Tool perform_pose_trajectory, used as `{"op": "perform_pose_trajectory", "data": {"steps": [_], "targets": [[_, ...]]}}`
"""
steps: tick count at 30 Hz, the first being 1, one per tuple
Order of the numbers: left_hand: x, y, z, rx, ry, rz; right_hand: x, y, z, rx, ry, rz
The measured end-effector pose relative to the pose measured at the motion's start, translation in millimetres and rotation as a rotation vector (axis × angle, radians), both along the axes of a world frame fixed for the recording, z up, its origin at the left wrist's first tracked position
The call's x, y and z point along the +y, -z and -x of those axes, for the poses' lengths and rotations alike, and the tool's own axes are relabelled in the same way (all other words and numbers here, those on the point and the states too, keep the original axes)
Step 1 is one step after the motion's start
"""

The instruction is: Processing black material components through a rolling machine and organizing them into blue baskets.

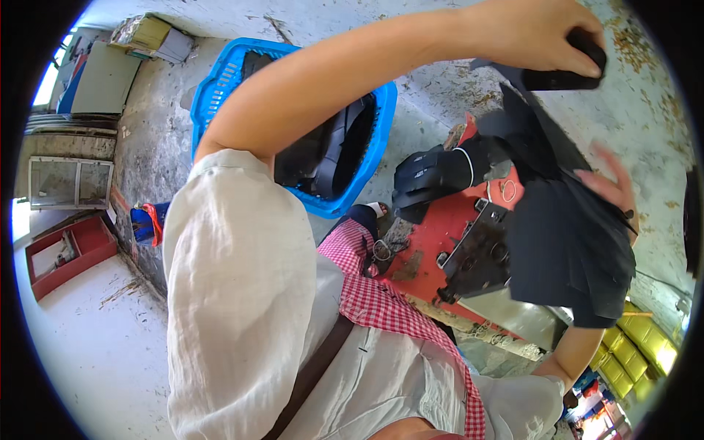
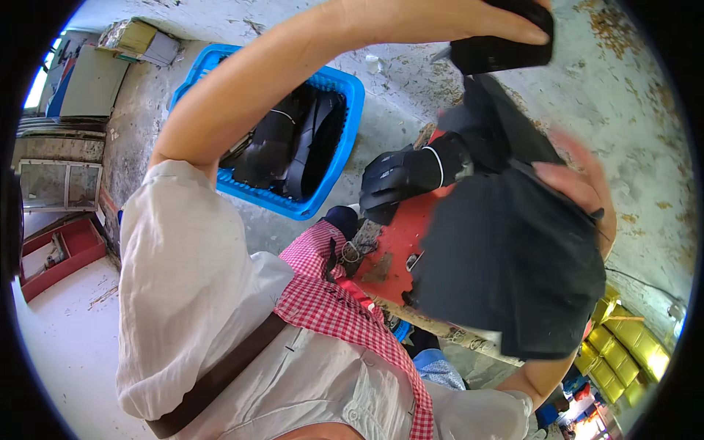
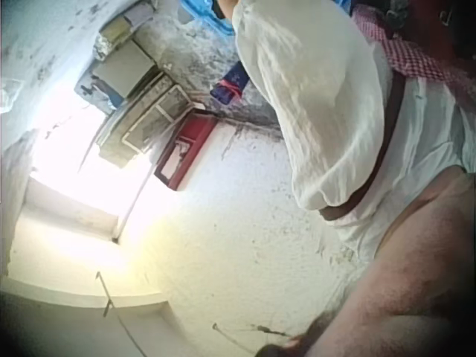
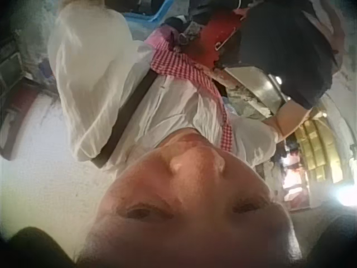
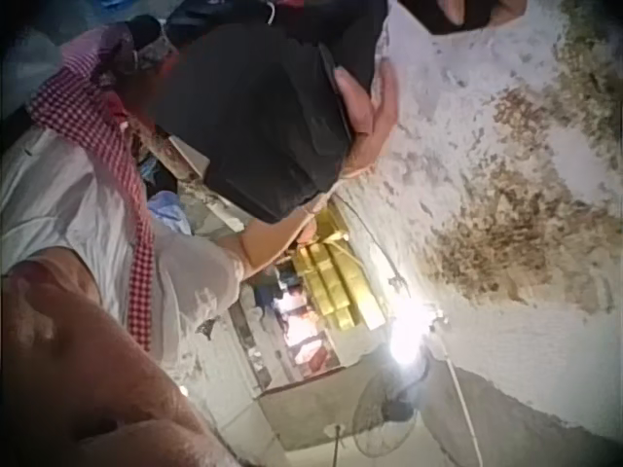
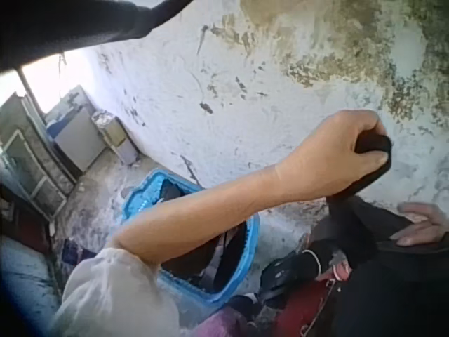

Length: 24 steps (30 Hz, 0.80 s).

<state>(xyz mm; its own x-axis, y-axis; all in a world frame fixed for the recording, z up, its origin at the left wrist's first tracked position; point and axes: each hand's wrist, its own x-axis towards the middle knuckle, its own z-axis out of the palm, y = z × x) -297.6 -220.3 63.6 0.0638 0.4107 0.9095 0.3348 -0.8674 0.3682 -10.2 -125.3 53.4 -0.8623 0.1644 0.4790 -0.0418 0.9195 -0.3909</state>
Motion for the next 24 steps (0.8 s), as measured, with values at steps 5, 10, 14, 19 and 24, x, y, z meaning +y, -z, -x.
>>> {"op": "perform_pose_trajectory", "data": {"steps": [5, 10, 14, 19, 24], "targets": [[-99.7, -20.7, -54.3, 0.186, -0.013, 0.007, -114.4, -21.6, 31.3, 0.353, 0.233, -0.103], [-199.2, 3.3, -64.9, 0.331, 0.014, 0.218, -188.1, 21.4, 12.0, -0.051, -0.034, 0.106], [-220.5, 27.0, -86.8, 0.298, -0.360, -0.176, -232.7, 122.5, 16.9, 0.274, 0.086, 0.755], [-213.3, 184.0, -113.0, 0.721, -0.009, 0.108, -211.6, 246.9, -2.4, -0.125, 0.117, 0.619], [-162.8, 189.2, -81.7, 0.798, 0.350, 0.047, -208.5, 273.7, 7.7, 0.091, 0.031, 0.386]]}}
